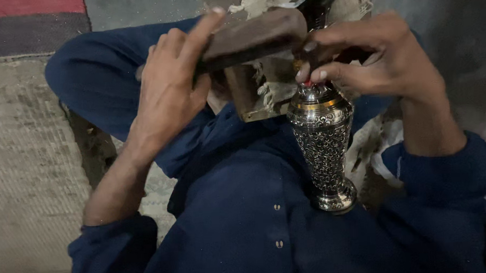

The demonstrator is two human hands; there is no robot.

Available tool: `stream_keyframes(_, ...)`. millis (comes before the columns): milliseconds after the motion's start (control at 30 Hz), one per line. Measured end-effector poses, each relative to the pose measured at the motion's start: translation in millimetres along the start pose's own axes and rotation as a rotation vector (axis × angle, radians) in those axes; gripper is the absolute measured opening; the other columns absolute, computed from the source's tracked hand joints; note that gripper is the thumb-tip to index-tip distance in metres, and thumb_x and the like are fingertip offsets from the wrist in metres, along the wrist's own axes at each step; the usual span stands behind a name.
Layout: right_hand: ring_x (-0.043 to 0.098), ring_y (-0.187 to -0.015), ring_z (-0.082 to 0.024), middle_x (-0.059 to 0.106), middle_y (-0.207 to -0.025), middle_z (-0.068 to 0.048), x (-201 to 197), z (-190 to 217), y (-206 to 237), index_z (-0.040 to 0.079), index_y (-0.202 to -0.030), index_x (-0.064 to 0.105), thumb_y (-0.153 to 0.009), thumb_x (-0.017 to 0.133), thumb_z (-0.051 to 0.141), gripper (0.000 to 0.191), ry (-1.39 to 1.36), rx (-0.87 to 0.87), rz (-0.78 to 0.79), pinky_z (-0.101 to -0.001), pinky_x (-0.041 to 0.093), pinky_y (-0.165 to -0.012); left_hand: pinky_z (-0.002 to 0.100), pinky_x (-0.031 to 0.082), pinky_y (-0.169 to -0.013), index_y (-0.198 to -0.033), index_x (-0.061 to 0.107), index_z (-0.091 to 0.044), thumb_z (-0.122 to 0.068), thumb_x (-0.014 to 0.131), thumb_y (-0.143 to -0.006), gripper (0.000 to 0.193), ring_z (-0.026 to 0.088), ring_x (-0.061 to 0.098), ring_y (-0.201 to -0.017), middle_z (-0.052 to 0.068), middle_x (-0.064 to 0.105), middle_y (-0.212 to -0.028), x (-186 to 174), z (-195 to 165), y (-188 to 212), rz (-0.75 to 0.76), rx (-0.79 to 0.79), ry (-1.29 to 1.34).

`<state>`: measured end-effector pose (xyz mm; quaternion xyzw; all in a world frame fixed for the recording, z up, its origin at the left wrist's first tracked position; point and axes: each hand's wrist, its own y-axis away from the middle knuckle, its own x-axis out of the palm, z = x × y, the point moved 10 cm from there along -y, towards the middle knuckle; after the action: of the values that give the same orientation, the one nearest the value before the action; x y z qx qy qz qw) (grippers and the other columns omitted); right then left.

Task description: The person sits cross-legged on the floor with an ornate silver vase held against a wooden support. They hold a small chisel against the vase surface and strike it with a wooden mallet, working the pattern around the vase's neck and body.

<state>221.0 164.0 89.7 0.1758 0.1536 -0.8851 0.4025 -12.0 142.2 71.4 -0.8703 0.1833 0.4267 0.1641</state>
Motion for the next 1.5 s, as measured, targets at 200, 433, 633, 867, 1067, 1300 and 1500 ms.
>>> stream_keyframes(200, 0.077, -0.106, -0.026, 0.074, -0.115, -0.017, 0.1, 8.7, 5.9, -0.001, -0.137, 0.061, -0.1, 0.076, 0.006, 0.04, 0.113, -0.079, -0.013, -0.0325, 0.067, -0.089, 0.044, 0.054, -0.094, -0.154, 0.037, -0.014, 0.001, 0.071, -0.094, 0.071, 0.03, 0.064, -0.111, 0.014, 0.058, -0.121, 7.1, 10.8, 14.1, -0.064, -0.021, 0.236)
stream_keyframes(433, 0.078, -0.1, -0.028, 0.075, -0.112, -0.019, 5.5, -2.5, 7.7, 0.002, -0.132, 0.065, -0.093, 0.078, 0.007, 0.041, 0.112, -0.059, 0.048, -0.0354, 0.068, -0.08, 0.04, 0.054, -0.077, -0.131, 0.055, -0.018, 0.001, 0.071, -0.101, 0.039, 0.026, 0.061, -0.089, 0.009, 0.059, -0.101, 14.1, 21.2, 23.3, -0.167, -0.223, 0.375)
stream_keyframes(633, 0.077, -0.104, -0.029, 0.069, -0.122, -0.021, -7.2, -6.8, 10.6, 0.0, -0.133, 0.058, -0.101, 0.068, -0.001, 0.033, -0.184, -0.105, -0.082, -0.0398, 0.07, -0.087, 0.042, 0.057, -0.083, -0.156, 0.043, -0.013, 0.002, 0.07, -0.094, 0.069, 0.027, 0.067, -0.092, 0.013, 0.064, -0.103, 2.3, 11.8, 32.1, -0.036, -0.113, 0.001)
stream_keyframes(867, 0.078, -0.102, -0.032, 0.072, -0.115, -0.024, -1.6, -13.2, 7.3, -0.008, -0.123, 0.061, -0.091, 0.071, -0.006, 0.033, -0.226, -0.141, -0.044, -0.044, 0.071, -0.089, 0.042, 0.064, -0.09, -0.158, 0.034, -0.013, 0.003, 0.065, -0.101, 0.068, 0.027, 0.078, -0.105, 0.015, 0.072, -0.113, 0.4, 8.2, 34.7, 0.036, -0.232, 0.27)
stream_keyframes(1067, 0.079, -0.091, -0.025, 0.075, -0.1, -0.019, -2.7, -9.7, 1.2, -0.004, -0.117, 0.064, -0.089, 0.074, -0.002, 0.03, -0.293, -0.162, -0.096, -0.0341, 0.069, -0.076, 0.039, 0.061, -0.092, -0.158, 0.034, -0.016, 0.007, 0.064, -0.097, 0.072, 0.032, 0.074, -0.112, 0.019, 0.069, -0.124, -13.8, -14.0, 16.9, 0.036, -0.139, 0.095)
stream_keyframes(1300, 0.078, -0.087, -0.025, 0.075, -0.095, -0.018, -5.6, -9.1, 5.7, -0.007, -0.117, 0.066, -0.088, 0.083, 0.007, 0.036, -0.099, -0.273, -0.167, -0.0328, 0.067, -0.074, 0.04, 0.061, -0.093, -0.154, 0.033, -0.014, 0.002, 0.066, -0.094, 0.07, 0.033, 0.074, -0.106, 0.015, 0.068, -0.116, -26.7, -16.0, 2.9, -0.048, -0.181, 0.186)
stream_keyframes(1500, 0.077, -0.079, -0.025, 0.075, -0.089, -0.018, -2.4, -23.5, 11.9, -0.008, -0.113, 0.068, -0.084, 0.084, 0.008, 0.037, -0.072, -0.221, -0.177, -0.0307, 0.063, -0.064, 0.044, 0.059, -0.096, -0.154, 0.042, -0.01, 0.0, 0.08, -0.095, 0.07, 0.033, 0.07, -0.11, 0.017, 0.066, -0.117, -21.8, -25.3, -4.1, 0.111, -0.135, -0.111)
